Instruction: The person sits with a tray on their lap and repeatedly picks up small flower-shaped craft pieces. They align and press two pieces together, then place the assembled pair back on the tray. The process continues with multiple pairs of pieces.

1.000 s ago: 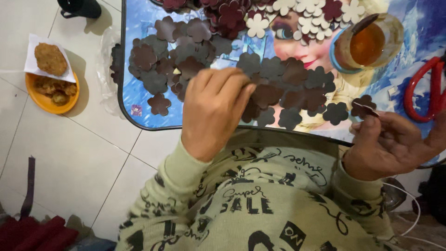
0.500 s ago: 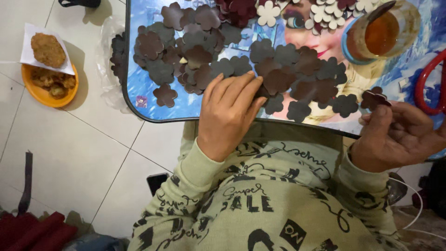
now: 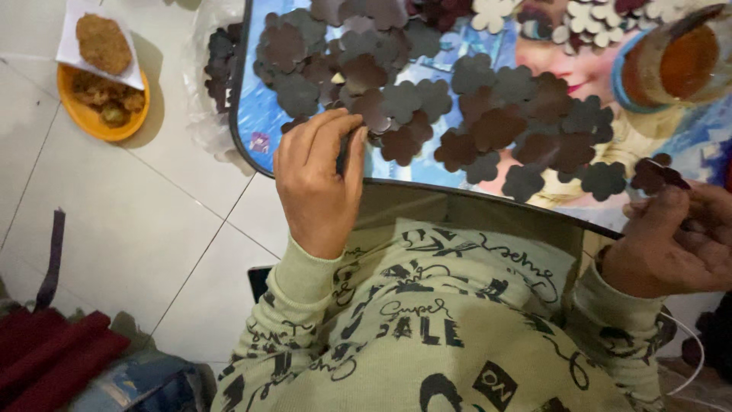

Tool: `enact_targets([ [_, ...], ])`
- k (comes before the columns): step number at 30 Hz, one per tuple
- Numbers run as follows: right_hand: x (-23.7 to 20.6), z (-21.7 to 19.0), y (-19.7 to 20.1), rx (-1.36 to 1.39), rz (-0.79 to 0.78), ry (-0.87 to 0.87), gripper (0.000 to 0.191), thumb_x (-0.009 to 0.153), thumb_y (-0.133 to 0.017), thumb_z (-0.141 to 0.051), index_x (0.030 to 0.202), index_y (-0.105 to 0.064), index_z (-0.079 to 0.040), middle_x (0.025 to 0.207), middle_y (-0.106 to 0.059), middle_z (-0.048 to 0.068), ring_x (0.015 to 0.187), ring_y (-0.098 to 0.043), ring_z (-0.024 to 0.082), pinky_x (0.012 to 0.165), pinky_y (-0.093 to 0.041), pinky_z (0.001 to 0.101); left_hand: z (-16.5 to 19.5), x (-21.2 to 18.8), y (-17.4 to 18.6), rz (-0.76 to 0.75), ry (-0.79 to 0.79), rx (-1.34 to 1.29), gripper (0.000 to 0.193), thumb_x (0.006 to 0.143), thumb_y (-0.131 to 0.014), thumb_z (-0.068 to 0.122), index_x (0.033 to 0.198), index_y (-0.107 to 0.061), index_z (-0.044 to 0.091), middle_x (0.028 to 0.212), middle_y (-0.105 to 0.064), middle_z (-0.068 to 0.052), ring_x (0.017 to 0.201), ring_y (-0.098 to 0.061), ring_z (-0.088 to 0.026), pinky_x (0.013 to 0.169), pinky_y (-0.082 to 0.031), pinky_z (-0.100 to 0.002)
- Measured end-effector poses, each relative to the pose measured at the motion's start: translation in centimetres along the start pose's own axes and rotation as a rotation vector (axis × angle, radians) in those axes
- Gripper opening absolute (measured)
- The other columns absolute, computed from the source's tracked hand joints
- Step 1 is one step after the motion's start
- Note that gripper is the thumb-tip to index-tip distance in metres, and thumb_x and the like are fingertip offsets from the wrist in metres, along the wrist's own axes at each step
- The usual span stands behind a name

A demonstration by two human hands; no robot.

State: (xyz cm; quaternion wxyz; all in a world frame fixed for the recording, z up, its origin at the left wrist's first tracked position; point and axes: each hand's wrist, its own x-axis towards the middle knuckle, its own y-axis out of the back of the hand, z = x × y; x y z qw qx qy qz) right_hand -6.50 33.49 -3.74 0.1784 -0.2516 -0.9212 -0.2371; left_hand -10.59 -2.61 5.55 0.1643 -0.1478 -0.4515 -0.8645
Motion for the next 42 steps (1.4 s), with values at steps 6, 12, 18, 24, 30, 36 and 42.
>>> enact_targets([
  [6,-0.2,2.0,0.1,0.019,0.03,0.0,0.014,0.121,-0.056,0.004,0.129,-0.063,0.013,0.101,-0.071,0.023,0.078,-0.068,0.023,0.073,-0.061,0.032,0.2,-0.3,0.3,-0.019,-0.005,-0.023,0.018,0.096,-0.082,0.016,0.11,-0.072,0.009,0.113,-0.068,-0.003,0.109,-0.061,-0.025,0.096,-0.047,-0.039],
  [12,-0.5,3.9,0.8,0.042,-0.004,-0.009,0.017,0.122,-0.056,-0.001,0.13,-0.063,0.013,0.098,-0.07,0.023,0.078,-0.065,0.024,0.072,-0.053,0.0316,0.8,-0.9,-0.5,-0.075,-0.087,0.004,0.026,0.093,-0.083,0.022,0.113,-0.072,0.01,0.111,-0.063,-0.005,0.106,-0.059,-0.026,0.091,-0.046,-0.041],
  [18,-0.4,2.8,0.3,-0.097,0.019,-0.047,0.017,0.119,-0.058,-0.007,0.11,-0.066,0.006,0.092,-0.071,0.017,0.075,-0.065,0.018,0.069,-0.053,0.0276,2.2,-1.3,-2.5,-0.091,-0.134,-0.087,0.025,0.095,-0.082,0.024,0.114,-0.072,0.012,0.11,-0.065,-0.002,0.101,-0.059,-0.024,0.085,-0.044,-0.04],
  [24,0.0,1.8,0.0,-0.013,-0.009,-0.022,0.019,0.122,-0.056,-0.002,0.132,-0.062,0.013,0.107,-0.071,0.022,0.082,-0.068,0.022,0.074,-0.056,0.0289,0.0,-0.3,-1.1,-0.015,-0.049,-0.002,0.019,0.099,-0.082,0.021,0.113,-0.071,0.013,0.112,-0.064,-0.004,0.105,-0.058,-0.025,0.092,-0.046,-0.04],
  [30,0.1,0.5,-0.1,-0.067,-0.027,0.014,0.021,0.119,-0.054,0.0,0.133,-0.061,0.013,0.109,-0.07,0.023,0.084,-0.069,0.022,0.075,-0.058,0.0294,0.1,1.1,-1.3,-0.041,-0.056,-0.001,0.033,0.094,-0.082,0.021,0.124,-0.07,0.012,0.115,-0.062,-0.005,0.109,-0.055,-0.028,0.095,-0.046,-0.04],
  [36,0.5,-2.1,-0.6,-0.057,-0.037,-0.113,0.016,0.118,-0.059,-0.003,0.124,-0.063,0.011,0.098,-0.071,0.018,0.078,-0.069,0.018,0.071,-0.054,0.0243,0.8,2.4,-2.1,-0.068,-0.183,-0.068,0.04,0.094,-0.082,0.019,0.131,-0.068,0.012,0.125,-0.06,-0.004,0.111,-0.053,-0.027,0.097,-0.047,-0.039],
  [42,0.8,-1.6,-1.0,-0.019,-0.02,-0.021,0.016,0.117,-0.06,0.001,0.126,-0.059,0.014,0.097,-0.065,0.022,0.079,-0.068,0.022,0.072,-0.057,0.0271,0.7,3.8,-3.4,-0.161,-0.229,-0.081,0.029,0.091,-0.083,0.021,0.116,-0.072,0.011,0.113,-0.067,-0.001,0.106,-0.06,-0.026,0.091,-0.049,-0.04],
])
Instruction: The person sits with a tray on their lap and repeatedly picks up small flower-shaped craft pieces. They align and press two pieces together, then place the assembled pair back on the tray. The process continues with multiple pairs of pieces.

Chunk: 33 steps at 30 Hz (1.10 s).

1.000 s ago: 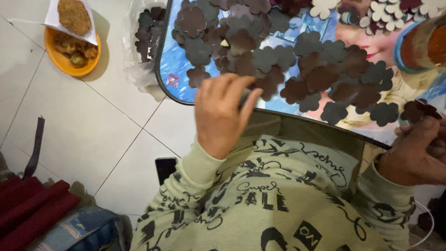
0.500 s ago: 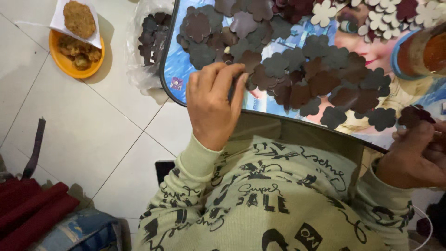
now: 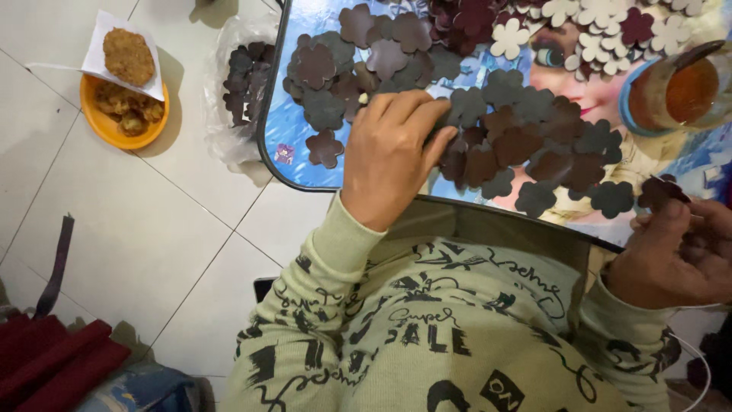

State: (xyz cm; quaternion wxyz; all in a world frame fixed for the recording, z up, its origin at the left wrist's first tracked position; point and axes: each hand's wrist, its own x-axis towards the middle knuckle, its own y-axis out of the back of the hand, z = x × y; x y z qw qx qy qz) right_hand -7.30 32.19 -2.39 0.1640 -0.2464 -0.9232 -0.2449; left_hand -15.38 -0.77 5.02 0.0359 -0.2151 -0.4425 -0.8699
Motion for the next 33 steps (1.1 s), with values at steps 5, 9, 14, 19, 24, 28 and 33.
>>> enact_targets([
  [5,-0.6,0.2,0.4,-0.009,-0.014,-0.011,0.015,0.118,-0.057,0.003,0.127,-0.057,0.014,0.107,-0.07,0.025,0.084,-0.07,0.021,0.078,-0.06,0.027,-0.3,0.0,0.0,0.084,0.078,-0.121,0.018,0.098,-0.078,0.022,0.113,-0.074,0.012,0.109,-0.074,-0.002,0.097,-0.068,-0.023,0.087,-0.052,-0.036],
  [9,-0.4,0.1,0.3,-0.02,-0.029,-0.012,0.013,0.117,-0.056,0.004,0.125,-0.057,0.014,0.11,-0.072,0.026,0.085,-0.069,0.021,0.079,-0.06,0.0268,-0.2,-0.9,-0.5,0.015,0.462,-0.931,0.026,0.106,-0.069,0.025,0.125,-0.074,0.007,0.109,-0.078,-0.008,0.09,-0.071,-0.018,0.083,-0.057,-0.03],
  [14,-0.1,0.0,0.3,-0.04,-0.042,-0.002,0.012,0.117,-0.057,0.005,0.126,-0.058,0.013,0.108,-0.073,0.024,0.084,-0.072,0.021,0.078,-0.06,0.0259,1.9,-2.8,-2.5,-0.263,0.831,-1.689,0.035,0.11,-0.057,0.028,0.133,-0.066,0.004,0.118,-0.074,-0.012,0.104,-0.074,-0.02,0.087,-0.06,-0.031],
  [19,-0.5,-0.2,-0.1,-0.015,0.018,-0.007,0.01,0.114,-0.06,0.007,0.122,-0.055,0.012,0.106,-0.07,0.025,0.081,-0.07,0.021,0.076,-0.061,0.0272,2.8,-3.6,-3.8,-0.349,0.871,-1.85,0.046,0.113,-0.048,0.035,0.137,-0.063,-0.001,0.124,-0.073,-0.013,0.109,-0.075,-0.023,0.091,-0.062,-0.031],
  [24,0.0,-0.5,0.0,-0.045,-0.039,0.048,0.009,0.115,-0.061,0.008,0.122,-0.057,0.012,0.098,-0.071,0.024,0.079,-0.071,0.022,0.072,-0.058,0.0263,4.0,-3.9,-4.1,-0.382,0.882,-1.669,0.038,0.109,-0.06,0.024,0.136,-0.064,-0.003,0.115,-0.071,-0.008,0.105,-0.074,-0.021,0.084,-0.061,-0.031],
  [28,0.1,-2.2,1.0,0.068,-0.052,-0.055,0.008,0.114,-0.066,0.01,0.119,-0.06,0.013,0.105,-0.072,0.024,0.082,-0.07,0.023,0.075,-0.056,0.0266,5.3,-3.9,-3.3,-0.389,0.776,-1.434,0.032,0.106,-0.065,0.019,0.13,-0.07,-0.002,0.106,-0.075,-0.002,0.091,-0.068,-0.008,0.079,-0.059,-0.025],
  [33,1.2,-6.6,1.3,0.558,-0.221,-0.151,0.008,0.108,-0.066,0.01,0.105,-0.068,0.002,0.108,-0.07,0.019,0.085,-0.07,0.022,0.076,-0.063,0.0312,7.0,-4.1,-2.5,-0.375,0.712,-1.235,0.03,0.107,-0.066,0.016,0.132,-0.074,0.001,0.087,-0.064,0.004,0.078,-0.052,-0.002,0.071,-0.046,-0.02],
])
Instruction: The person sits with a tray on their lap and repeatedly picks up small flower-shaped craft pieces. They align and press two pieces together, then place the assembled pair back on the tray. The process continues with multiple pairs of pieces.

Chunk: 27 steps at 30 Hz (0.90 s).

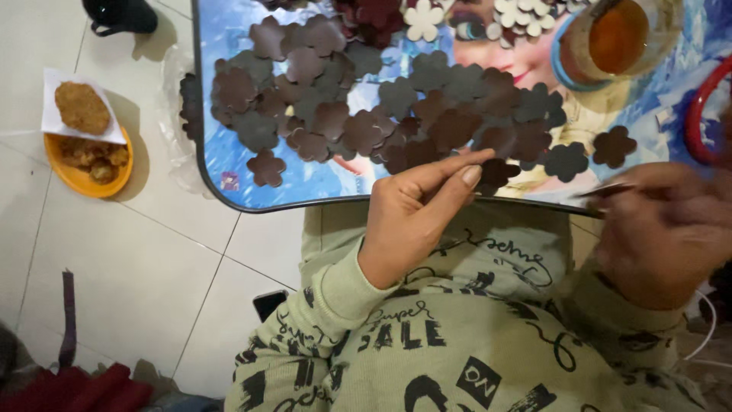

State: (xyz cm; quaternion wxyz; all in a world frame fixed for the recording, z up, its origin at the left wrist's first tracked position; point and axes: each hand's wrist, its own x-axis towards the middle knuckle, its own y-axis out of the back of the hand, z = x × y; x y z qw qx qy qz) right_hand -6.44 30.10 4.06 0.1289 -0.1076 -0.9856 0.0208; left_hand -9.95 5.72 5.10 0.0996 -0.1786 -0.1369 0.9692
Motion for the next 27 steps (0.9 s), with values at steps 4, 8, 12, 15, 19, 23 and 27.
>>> enact_targets([
  [4,1.3,-2.7,-2.7,0.143,-0.135,-0.284,0.081,0.087,-0.065,0.011,0.158,-0.029,-0.002,0.103,-0.067,0.012,0.096,-0.072,0.017,0.09,-0.063,0.0291,-0.1,0.3,-0.2,-0.023,0.001,-0.022,0.029,0.107,-0.065,0.015,0.132,-0.072,0.002,0.097,-0.07,0.004,0.087,-0.06,-0.002,0.082,-0.054,-0.019],
  [8,2.9,-2.9,-4.3,0.131,-0.221,-0.403,0.092,0.087,-0.067,0.016,0.166,-0.024,-0.001,0.131,-0.063,0.01,0.097,-0.069,0.013,0.086,-0.059,0.0241,-0.3,0.2,0.2,-0.029,0.057,-0.004,0.03,0.106,-0.065,0.015,0.132,-0.072,0.003,0.099,-0.07,0.005,0.086,-0.06,-0.002,0.08,-0.055,-0.02],
  [12,3.0,-2.6,-4.6,0.091,-0.285,-0.43,0.093,0.092,-0.067,0.018,0.171,-0.021,-0.003,0.117,-0.064,0.012,0.093,-0.068,0.012,0.085,-0.056,0.0222,-0.7,0.4,0.7,-0.047,0.057,-0.01,0.029,0.105,-0.064,0.015,0.131,-0.07,0.003,0.112,-0.071,0.005,0.094,-0.063,-0.002,0.084,-0.057,-0.021],
  [15,3.0,-2.4,-4.5,0.118,-0.277,-0.432,0.095,0.09,-0.069,0.015,0.17,-0.022,-0.004,0.134,-0.063,0.009,0.092,-0.067,0.01,0.083,-0.056,0.0217,-1.0,0.3,0.9,-0.07,0.059,-0.017,0.029,0.107,-0.065,0.015,0.133,-0.071,0.002,0.111,-0.072,0.002,0.094,-0.063,-0.003,0.085,-0.058,-0.022],
  [19,3.5,-2.6,-4.3,-0.015,-0.345,-0.427,0.094,0.092,-0.068,0.013,0.169,-0.019,-0.006,0.121,-0.066,0.009,0.092,-0.068,0.011,0.081,-0.057,0.0217,-1.5,0.4,1.2,-0.118,0.1,-0.149,0.029,0.107,-0.062,0.017,0.131,-0.07,0.002,0.116,-0.075,-0.002,0.097,-0.068,-0.005,0.088,-0.06,-0.023],
  [23,3.8,-2.6,-4.2,-0.107,-0.453,-0.4,0.092,0.095,-0.069,0.011,0.17,-0.019,-0.007,0.095,-0.069,0.01,0.087,-0.067,0.009,0.078,-0.053,0.02,-1.6,0.3,1.6,-0.13,0.146,-0.167,0.031,0.109,-0.062,0.018,0.132,-0.07,0.0,0.107,-0.076,-0.004,0.089,-0.067,-0.007,0.083,-0.059,-0.022],
  [27,4.3,-2.2,-4.2,-0.085,-0.535,-0.384,0.095,0.094,-0.069,0.009,0.173,-0.019,-0.009,0.093,-0.069,0.009,0.087,-0.067,0.009,0.084,-0.054,0.0221,-1.6,0.2,1.8,-0.152,0.197,-0.161,0.032,0.108,-0.061,0.019,0.132,-0.07,-0.002,0.105,-0.076,-0.004,0.087,-0.067,-0.007,0.08,-0.06,-0.023],
])
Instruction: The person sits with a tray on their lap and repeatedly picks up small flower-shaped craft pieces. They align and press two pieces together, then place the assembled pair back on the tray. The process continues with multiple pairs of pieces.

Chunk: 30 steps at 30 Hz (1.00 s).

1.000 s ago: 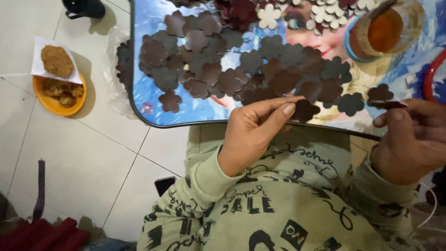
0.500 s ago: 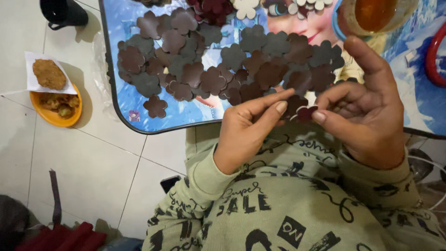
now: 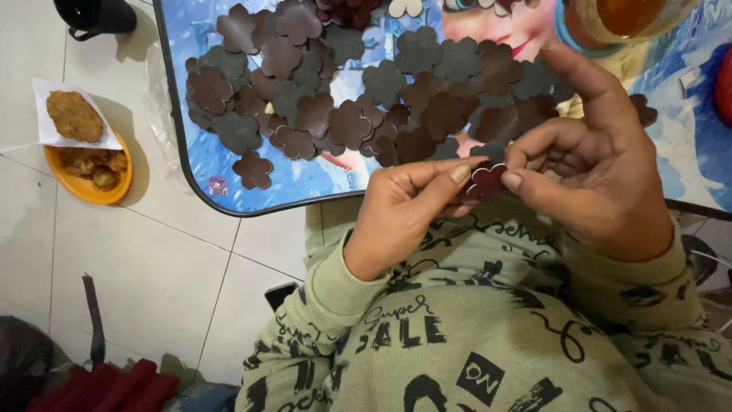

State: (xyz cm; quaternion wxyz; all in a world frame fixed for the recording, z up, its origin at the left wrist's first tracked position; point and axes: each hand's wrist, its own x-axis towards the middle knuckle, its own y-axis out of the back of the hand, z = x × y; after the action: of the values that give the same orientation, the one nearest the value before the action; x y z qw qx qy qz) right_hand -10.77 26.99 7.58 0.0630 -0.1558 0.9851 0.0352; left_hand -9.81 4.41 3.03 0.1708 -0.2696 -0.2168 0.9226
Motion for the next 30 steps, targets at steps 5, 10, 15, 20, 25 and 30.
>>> enact_targets([
  [5,0.1,0.0,0.1,-0.048,-0.016,-0.031,0.098,0.09,-0.069,0.008,0.173,-0.02,-0.01,0.092,-0.069,0.008,0.086,-0.065,0.009,0.083,-0.052,0.0227,0.0,-0.1,0.0,-0.005,0.004,0.002,0.032,0.109,-0.062,0.019,0.131,-0.071,-0.003,0.104,-0.075,-0.005,0.088,-0.067,-0.007,0.081,-0.06,-0.023],
  [10,0.4,0.1,-0.3,-0.003,-0.008,-0.07,0.098,0.088,-0.069,0.008,0.172,-0.02,-0.009,0.094,-0.068,0.008,0.087,-0.065,0.009,0.081,-0.053,0.0227,0.1,-0.2,0.2,-0.011,0.058,-0.054,0.034,0.109,-0.059,0.022,0.13,-0.071,-0.002,0.108,-0.076,-0.005,0.093,-0.069,-0.009,0.082,-0.062,-0.026],
  [15,0.6,0.1,-0.6,-0.004,0.024,-0.108,0.098,0.088,-0.069,0.008,0.172,-0.021,-0.009,0.094,-0.068,0.008,0.086,-0.064,0.009,0.08,-0.052,0.0226,0.2,-0.2,0.3,-0.026,0.054,-0.049,0.035,0.111,-0.057,0.024,0.132,-0.07,-0.002,0.111,-0.075,-0.007,0.096,-0.069,-0.01,0.085,-0.061,-0.027],
  [20,0.8,0.0,-0.8,-0.021,0.015,-0.091,0.098,0.088,-0.069,0.008,0.171,-0.02,-0.008,0.093,-0.069,0.008,0.086,-0.066,0.01,0.081,-0.053,0.023,0.3,-0.2,0.3,-0.025,0.06,-0.065,0.036,0.111,-0.055,0.024,0.132,-0.069,-0.002,0.112,-0.075,-0.008,0.097,-0.07,-0.012,0.086,-0.062,-0.029],
  [25,0.9,-0.2,-0.9,-0.054,0.012,-0.069,0.098,0.088,-0.07,0.008,0.17,-0.02,-0.009,0.092,-0.069,0.008,0.085,-0.066,0.009,0.08,-0.053,0.0225,0.5,-0.2,0.4,-0.016,0.056,-0.066,0.039,0.113,-0.051,0.028,0.13,-0.07,-0.002,0.111,-0.076,-0.009,0.097,-0.073,-0.013,0.087,-0.064,-0.03],
  [30,0.9,-0.3,-1.0,-0.098,0.015,-0.068,0.099,0.087,-0.071,0.007,0.17,-0.02,-0.008,0.091,-0.07,0.008,0.084,-0.067,0.009,0.077,-0.053,0.022,0.4,-0.2,0.2,-0.002,0.051,-0.045,0.038,0.11,-0.057,0.027,0.127,-0.072,-0.004,0.109,-0.076,-0.01,0.096,-0.072,-0.012,0.085,-0.063,-0.029],
])
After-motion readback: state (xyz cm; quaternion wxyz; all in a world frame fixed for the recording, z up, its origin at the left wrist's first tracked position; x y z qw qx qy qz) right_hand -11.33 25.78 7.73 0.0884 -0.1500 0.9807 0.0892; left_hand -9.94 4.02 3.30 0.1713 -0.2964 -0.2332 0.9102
